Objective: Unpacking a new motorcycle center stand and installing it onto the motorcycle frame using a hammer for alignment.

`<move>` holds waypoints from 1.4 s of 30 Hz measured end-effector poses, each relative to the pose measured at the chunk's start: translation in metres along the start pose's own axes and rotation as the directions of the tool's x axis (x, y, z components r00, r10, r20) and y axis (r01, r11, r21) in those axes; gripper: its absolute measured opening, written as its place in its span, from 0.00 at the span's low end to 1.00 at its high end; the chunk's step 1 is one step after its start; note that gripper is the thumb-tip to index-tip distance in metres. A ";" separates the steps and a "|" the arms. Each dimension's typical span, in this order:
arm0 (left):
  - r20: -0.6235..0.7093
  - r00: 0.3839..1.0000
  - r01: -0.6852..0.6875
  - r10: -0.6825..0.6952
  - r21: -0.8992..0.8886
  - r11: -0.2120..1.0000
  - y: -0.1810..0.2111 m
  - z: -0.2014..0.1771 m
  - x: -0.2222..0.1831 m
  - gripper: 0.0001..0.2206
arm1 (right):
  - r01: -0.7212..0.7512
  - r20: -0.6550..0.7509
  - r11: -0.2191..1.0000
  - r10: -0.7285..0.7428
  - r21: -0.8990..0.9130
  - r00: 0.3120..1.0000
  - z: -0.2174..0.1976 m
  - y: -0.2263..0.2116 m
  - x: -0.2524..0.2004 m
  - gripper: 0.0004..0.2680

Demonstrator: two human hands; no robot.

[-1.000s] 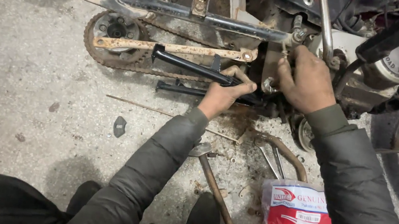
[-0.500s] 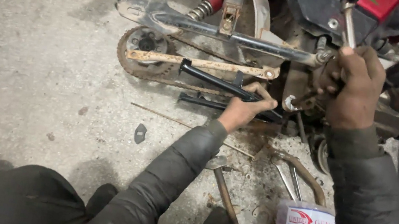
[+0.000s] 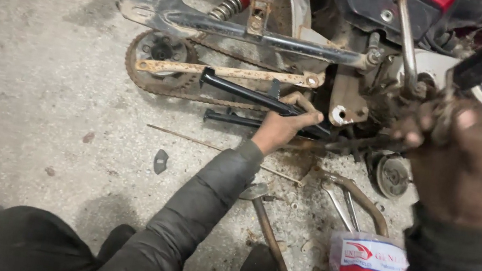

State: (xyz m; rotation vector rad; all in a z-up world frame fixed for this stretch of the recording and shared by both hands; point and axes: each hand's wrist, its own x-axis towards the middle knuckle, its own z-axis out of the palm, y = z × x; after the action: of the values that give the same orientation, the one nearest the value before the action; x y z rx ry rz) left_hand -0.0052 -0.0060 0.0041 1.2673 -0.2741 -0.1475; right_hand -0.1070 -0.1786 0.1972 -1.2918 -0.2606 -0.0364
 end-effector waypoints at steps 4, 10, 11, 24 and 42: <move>-0.011 0.997 0.080 -0.080 0.038 0.996 -0.002 0.000 0.003 0.09 | -0.063 -0.011 0.986 0.066 0.154 0.998 -0.022 0.035 -0.035 0.03; -0.060 0.998 -0.011 0.014 0.066 0.998 -0.020 0.001 0.006 0.10 | -0.121 -0.359 0.990 0.139 0.071 0.923 -0.033 0.121 -0.082 0.05; -0.060 0.998 0.011 -0.008 0.059 0.998 -0.019 0.001 0.006 0.09 | -0.131 -0.388 0.989 0.150 0.075 0.909 -0.040 0.134 -0.089 0.05; -0.066 0.996 0.061 -0.061 0.001 0.998 -0.018 -0.001 0.009 0.08 | -0.487 -0.595 0.818 0.564 0.306 0.573 -0.024 0.173 -0.153 0.06; -0.027 0.999 0.025 -0.025 0.014 1.000 -0.005 0.001 0.002 0.10 | -0.339 -0.489 0.820 0.554 0.462 0.674 -0.089 0.249 -0.255 0.09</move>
State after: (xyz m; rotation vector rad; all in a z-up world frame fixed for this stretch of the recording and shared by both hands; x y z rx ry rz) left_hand -0.0034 -0.0088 -0.0006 1.2869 -0.2367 -0.1502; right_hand -0.2962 -0.2239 -0.1139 -0.9057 0.6077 0.0219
